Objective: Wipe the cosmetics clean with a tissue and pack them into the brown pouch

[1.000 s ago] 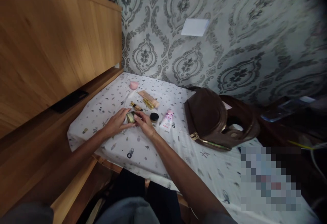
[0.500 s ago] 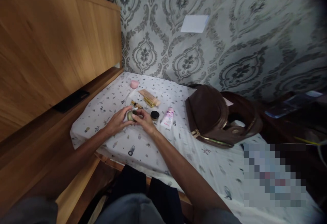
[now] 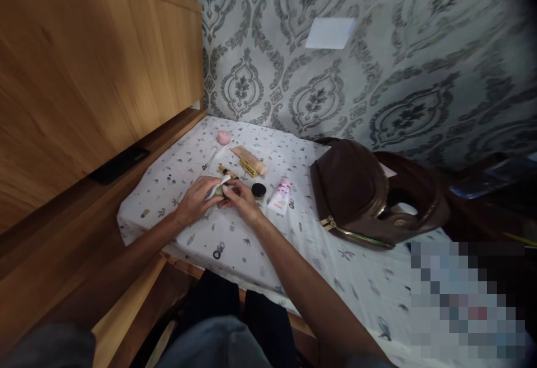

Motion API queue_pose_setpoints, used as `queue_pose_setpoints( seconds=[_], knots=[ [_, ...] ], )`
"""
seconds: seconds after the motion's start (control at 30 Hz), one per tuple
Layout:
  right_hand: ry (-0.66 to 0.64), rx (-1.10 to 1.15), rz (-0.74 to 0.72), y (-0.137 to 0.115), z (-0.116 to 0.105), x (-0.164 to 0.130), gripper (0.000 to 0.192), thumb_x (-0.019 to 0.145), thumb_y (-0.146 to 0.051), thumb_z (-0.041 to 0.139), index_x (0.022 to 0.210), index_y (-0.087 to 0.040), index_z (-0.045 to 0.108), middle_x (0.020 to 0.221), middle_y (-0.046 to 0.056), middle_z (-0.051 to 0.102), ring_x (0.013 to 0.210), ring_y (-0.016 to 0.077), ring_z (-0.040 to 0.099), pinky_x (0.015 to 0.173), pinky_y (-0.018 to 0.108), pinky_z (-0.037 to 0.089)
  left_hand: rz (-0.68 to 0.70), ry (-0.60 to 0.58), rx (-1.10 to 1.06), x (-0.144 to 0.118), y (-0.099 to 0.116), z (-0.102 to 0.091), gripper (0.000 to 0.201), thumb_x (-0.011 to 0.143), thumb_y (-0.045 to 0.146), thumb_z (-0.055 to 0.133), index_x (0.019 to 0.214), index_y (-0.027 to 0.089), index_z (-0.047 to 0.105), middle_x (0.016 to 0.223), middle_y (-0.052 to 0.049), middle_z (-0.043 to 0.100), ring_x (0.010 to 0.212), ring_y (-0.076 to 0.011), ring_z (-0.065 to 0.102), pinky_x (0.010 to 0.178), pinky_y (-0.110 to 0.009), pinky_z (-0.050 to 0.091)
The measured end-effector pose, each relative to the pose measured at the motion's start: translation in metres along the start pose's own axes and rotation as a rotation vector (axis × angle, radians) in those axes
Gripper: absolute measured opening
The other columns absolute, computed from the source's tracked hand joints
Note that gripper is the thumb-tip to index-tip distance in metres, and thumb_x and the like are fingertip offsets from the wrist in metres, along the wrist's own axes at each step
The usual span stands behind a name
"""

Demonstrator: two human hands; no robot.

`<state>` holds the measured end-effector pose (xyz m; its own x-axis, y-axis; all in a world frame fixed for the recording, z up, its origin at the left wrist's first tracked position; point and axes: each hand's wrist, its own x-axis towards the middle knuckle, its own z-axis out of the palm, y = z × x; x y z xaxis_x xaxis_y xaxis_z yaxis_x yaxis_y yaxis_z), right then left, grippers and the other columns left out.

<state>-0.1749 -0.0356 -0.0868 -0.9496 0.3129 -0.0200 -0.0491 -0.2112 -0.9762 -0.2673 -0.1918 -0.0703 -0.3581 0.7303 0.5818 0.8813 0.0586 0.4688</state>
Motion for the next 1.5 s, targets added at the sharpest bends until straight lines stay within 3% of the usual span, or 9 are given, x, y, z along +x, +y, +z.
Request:
queue_pose_setpoints(
  seconds=[0.17,0.27,0.53,0.8,0.9,1.03,1.27,1.4,1.5],
  knots=[
    [-0.010,0.189,-0.005,0.000,0.000,0.000,0.053,0.055,-0.041,0.090,0.095,-0.020,0.062,0.086,-0.003,0.062,0.070,0.0128,0.069,0.067,0.028,0.063,0.164,0.083,-0.017,0.003,-0.001,0.001,0.027,0.095,0.032,0.059,0.119,0.021,0.056,0.119,-0.012,0.067,0.116,-0.0242,0.060,0.102,-0.044,0.048],
    [-0.002,0.253,-0.007,-0.001,0.001,-0.001,0.053,0.051,-0.035,0.093,0.092,-0.019,0.063,0.083,-0.004,0.063,0.067,0.0108,0.068,0.062,0.024,0.063,0.214,0.113,-0.027,0.004,-0.001,0.000,0.035,0.092,0.028,0.062,0.126,0.021,0.054,0.122,-0.012,0.064,0.119,-0.0252,0.059,0.102,-0.045,0.049],
    [0.102,0.279,0.044,-0.007,0.002,-0.001,0.051,0.058,-0.053,0.088,0.079,-0.017,0.058,0.062,-0.002,0.064,0.049,0.0129,0.065,0.045,0.021,0.054,0.217,-0.040,0.007,-0.001,-0.004,0.006,0.058,0.094,0.012,0.040,0.151,0.019,0.032,0.148,-0.016,0.044,0.139,-0.0265,0.042,0.115,-0.047,0.039],
    [0.141,0.130,0.008,-0.007,0.006,-0.003,0.052,0.059,-0.058,0.084,0.079,-0.018,0.058,0.067,-0.001,0.064,0.052,0.0150,0.065,0.047,0.026,0.052,-0.016,0.163,0.033,0.000,-0.009,0.000,0.030,0.098,0.028,0.048,0.125,0.019,0.057,0.106,-0.007,0.066,0.096,-0.0188,0.063,0.086,-0.032,0.053],
    [0.158,0.066,-0.041,-0.005,0.006,-0.004,0.049,0.059,-0.052,0.085,0.085,-0.019,0.059,0.076,-0.002,0.063,0.054,0.0132,0.063,0.053,0.028,0.054,0.040,0.141,0.038,0.002,-0.003,-0.002,0.025,0.099,0.030,0.048,0.116,0.019,0.062,0.105,-0.008,0.067,0.100,-0.0208,0.061,0.090,-0.036,0.050],
    [0.036,-0.114,-0.108,-0.001,0.008,-0.007,0.044,0.060,-0.042,0.085,0.091,-0.020,0.063,0.082,-0.002,0.064,0.067,0.0139,0.063,0.063,0.029,0.054,0.142,0.026,-0.001,0.005,0.000,0.001,0.030,0.101,0.030,0.040,0.113,0.018,0.065,0.110,-0.012,0.069,0.107,-0.0227,0.060,0.097,-0.040,0.047],
    [-0.121,-0.078,-0.130,0.003,0.012,-0.010,0.052,0.057,-0.034,0.088,0.101,-0.024,0.064,0.091,-0.002,0.064,0.079,0.0141,0.063,0.081,0.032,0.054,-0.277,-0.003,-0.258,0.008,-0.003,-0.004,0.045,0.102,0.047,0.029,0.109,0.018,0.062,0.084,-0.003,0.066,0.075,-0.0167,0.061,0.073,-0.028,0.047],
    [-0.073,-0.089,-0.197,0.002,0.014,-0.011,0.052,0.061,-0.037,0.086,0.104,-0.024,0.061,0.098,0.001,0.062,0.082,0.0153,0.063,0.080,0.033,0.055,-0.357,-0.001,-0.388,0.010,-0.006,-0.003,0.054,0.100,0.056,0.027,0.112,0.015,0.061,0.087,-0.004,0.065,0.077,-0.0184,0.060,0.075,-0.030,0.047],
    [0.010,-0.300,-0.330,0.002,0.015,-0.012,0.047,0.068,-0.039,0.082,0.108,-0.024,0.062,0.106,0.005,0.061,0.081,0.0167,0.061,0.072,0.032,0.056,-0.358,-0.030,-0.438,0.012,-0.009,0.001,0.053,0.097,0.059,0.033,0.115,0.016,0.059,0.097,-0.006,0.066,0.092,-0.0218,0.061,0.086,-0.034,0.047]
  ],
)
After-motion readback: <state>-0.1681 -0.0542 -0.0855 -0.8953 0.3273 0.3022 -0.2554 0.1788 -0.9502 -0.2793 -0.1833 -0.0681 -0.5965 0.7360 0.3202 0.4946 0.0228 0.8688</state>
